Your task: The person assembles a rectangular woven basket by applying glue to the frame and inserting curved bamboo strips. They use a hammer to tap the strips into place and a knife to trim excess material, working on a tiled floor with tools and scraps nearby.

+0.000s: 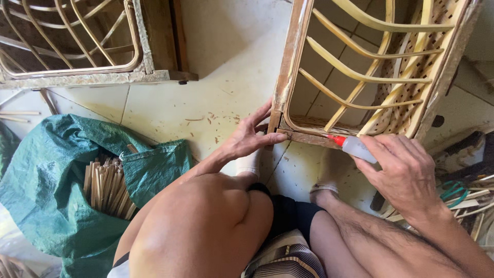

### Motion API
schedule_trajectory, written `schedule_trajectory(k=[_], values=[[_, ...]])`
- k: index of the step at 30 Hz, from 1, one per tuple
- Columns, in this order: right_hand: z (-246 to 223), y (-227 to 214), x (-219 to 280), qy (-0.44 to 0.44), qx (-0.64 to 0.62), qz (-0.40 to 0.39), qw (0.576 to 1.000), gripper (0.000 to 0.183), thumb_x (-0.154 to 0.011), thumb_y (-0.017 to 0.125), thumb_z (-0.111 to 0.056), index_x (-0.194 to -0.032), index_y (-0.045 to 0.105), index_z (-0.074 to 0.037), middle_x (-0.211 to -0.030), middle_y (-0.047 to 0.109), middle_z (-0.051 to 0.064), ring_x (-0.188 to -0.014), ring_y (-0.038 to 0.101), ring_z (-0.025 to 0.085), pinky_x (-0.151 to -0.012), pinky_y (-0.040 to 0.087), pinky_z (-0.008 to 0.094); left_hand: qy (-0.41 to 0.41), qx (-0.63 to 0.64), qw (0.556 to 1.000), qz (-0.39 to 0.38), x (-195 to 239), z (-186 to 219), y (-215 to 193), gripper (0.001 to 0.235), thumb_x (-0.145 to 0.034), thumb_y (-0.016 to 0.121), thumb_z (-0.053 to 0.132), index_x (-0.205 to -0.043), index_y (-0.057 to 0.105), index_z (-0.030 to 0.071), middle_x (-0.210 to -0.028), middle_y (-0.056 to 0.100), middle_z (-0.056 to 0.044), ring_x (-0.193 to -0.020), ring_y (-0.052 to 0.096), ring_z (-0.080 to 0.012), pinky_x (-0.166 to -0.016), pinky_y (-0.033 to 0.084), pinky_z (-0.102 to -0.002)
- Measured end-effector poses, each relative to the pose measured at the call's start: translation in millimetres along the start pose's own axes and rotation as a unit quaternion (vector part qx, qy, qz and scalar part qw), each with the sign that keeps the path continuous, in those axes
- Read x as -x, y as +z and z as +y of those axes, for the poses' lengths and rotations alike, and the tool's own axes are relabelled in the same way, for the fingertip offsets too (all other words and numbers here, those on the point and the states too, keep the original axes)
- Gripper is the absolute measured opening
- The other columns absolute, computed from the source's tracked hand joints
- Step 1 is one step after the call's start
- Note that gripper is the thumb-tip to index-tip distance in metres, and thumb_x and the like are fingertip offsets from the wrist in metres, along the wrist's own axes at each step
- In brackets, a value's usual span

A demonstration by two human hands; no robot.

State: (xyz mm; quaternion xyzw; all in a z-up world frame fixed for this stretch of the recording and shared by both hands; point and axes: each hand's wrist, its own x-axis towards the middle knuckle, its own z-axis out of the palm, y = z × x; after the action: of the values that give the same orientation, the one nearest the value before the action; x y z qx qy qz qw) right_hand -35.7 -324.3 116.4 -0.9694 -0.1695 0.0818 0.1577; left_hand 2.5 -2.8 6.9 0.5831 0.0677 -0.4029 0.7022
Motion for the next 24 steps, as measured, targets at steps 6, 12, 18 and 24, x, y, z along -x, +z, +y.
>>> schedule_trajectory(k=[6,12,18,24], values=[[10.7,1.1,6.0,0.000,0.039,-0.044,0.998,0.043,-0.078,0.086,-0.025,-0.116,0.077,-0.007,-0.099,0.073,0.006,-0.090,0.069,0.021,-0.081,0.054,0.038,0.036,-0.040,0.999,-0.007,-0.4,-0.6,-1.1,0.104,-0.084,0.084,0.022,-0.166,0.020,0.016,-0.167,0.037,-0.013,-0.155,0.035,-0.0286,-0.123,0.038,-0.048],[11.8,5.2,-0.5,-0.005,-0.009,-0.036,0.999,0.047,-0.076,0.086,-0.032,-0.115,0.077,-0.007,-0.099,0.073,0.009,-0.086,0.069,0.023,-0.082,0.058,0.038,0.057,-0.022,0.998,-0.013,-1.6,-5.2,-1.4,0.103,-0.085,0.084,0.020,-0.166,0.020,0.015,-0.168,0.036,-0.014,-0.155,0.035,-0.0268,-0.124,0.036,-0.047],[-4.3,12.9,-16.7,-0.023,-0.038,-0.035,0.998,0.043,-0.076,0.085,-0.029,-0.112,0.076,-0.006,-0.096,0.073,0.009,-0.085,0.070,0.024,-0.080,0.058,0.038,0.052,-0.020,0.998,-0.009,-2.3,-8.7,-2.7,0.104,-0.084,0.085,0.022,-0.166,0.021,0.016,-0.166,0.040,-0.014,-0.151,0.041,-0.0273,-0.121,0.041,-0.047],[-13.5,6.4,-23.1,-0.039,-0.021,-0.028,0.999,0.042,-0.076,0.085,-0.026,-0.111,0.076,-0.005,-0.094,0.073,0.008,-0.088,0.071,0.026,-0.082,0.058,0.040,0.074,-0.046,0.996,-0.009,-0.8,-4.0,-1.8,0.102,-0.087,0.085,0.022,-0.167,0.022,0.018,-0.168,0.039,-0.015,-0.154,0.038,-0.0277,-0.122,0.039,-0.048]])
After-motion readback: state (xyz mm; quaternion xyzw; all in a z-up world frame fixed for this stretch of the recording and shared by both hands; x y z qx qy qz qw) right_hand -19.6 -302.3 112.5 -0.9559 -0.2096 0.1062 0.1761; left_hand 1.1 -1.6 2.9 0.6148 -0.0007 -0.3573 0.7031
